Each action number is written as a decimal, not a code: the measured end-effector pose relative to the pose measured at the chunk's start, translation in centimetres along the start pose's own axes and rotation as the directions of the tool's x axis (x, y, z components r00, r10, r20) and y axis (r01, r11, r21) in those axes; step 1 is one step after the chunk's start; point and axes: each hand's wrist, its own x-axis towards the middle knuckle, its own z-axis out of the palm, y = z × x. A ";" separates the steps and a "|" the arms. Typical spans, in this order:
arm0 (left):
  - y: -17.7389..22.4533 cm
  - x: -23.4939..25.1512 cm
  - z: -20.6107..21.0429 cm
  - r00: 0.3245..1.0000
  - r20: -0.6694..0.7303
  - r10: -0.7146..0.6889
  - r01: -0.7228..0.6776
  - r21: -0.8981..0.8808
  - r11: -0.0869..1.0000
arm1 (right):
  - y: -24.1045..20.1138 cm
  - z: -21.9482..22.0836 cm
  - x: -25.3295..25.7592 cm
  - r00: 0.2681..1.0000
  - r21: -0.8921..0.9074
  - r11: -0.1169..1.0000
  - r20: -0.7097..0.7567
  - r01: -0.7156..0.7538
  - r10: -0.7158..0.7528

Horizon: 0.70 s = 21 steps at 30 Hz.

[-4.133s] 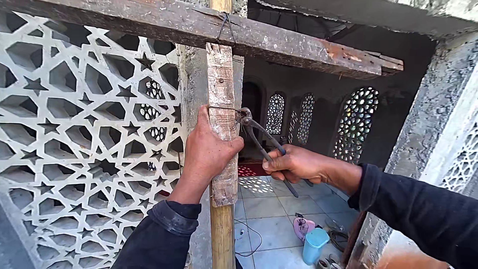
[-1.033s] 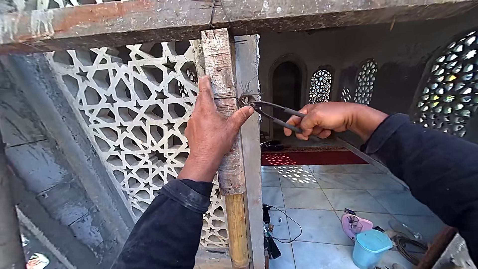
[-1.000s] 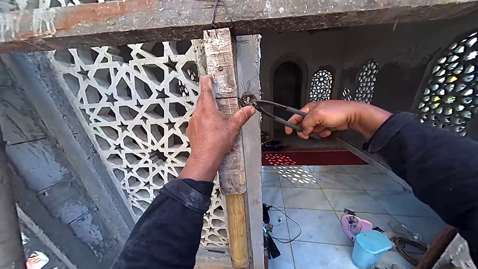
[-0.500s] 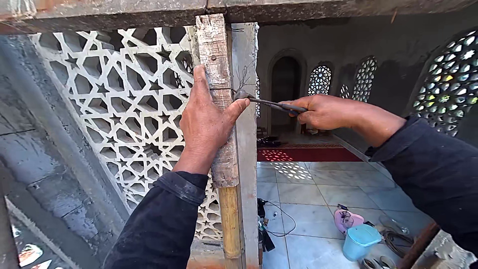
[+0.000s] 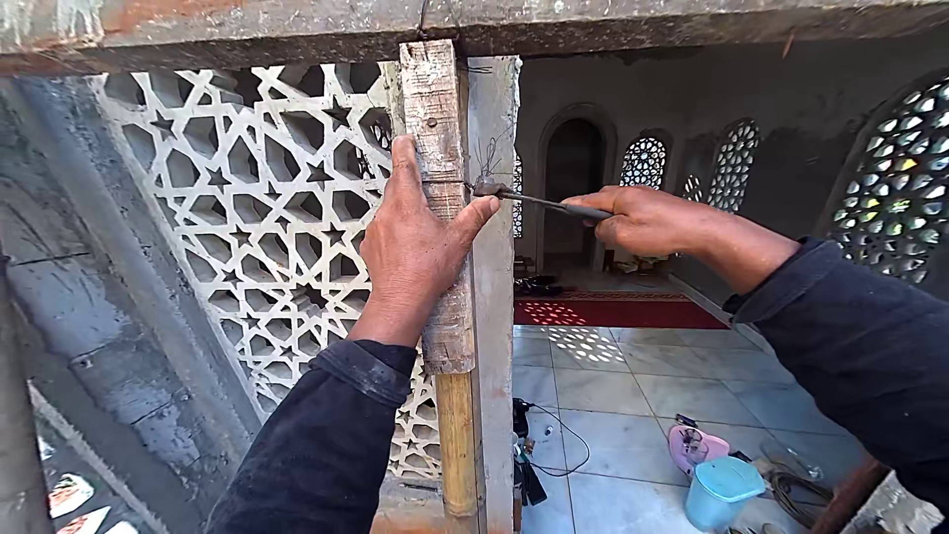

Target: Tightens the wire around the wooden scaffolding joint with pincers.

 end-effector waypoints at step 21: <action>0.0 0.8 -0.2 1.000 0.030 -0.002 0.004 -0.087 0.996 | 1.5 5.9 -2.5 0.439 -0.622 0.769 -0.738 -0.149 -0.512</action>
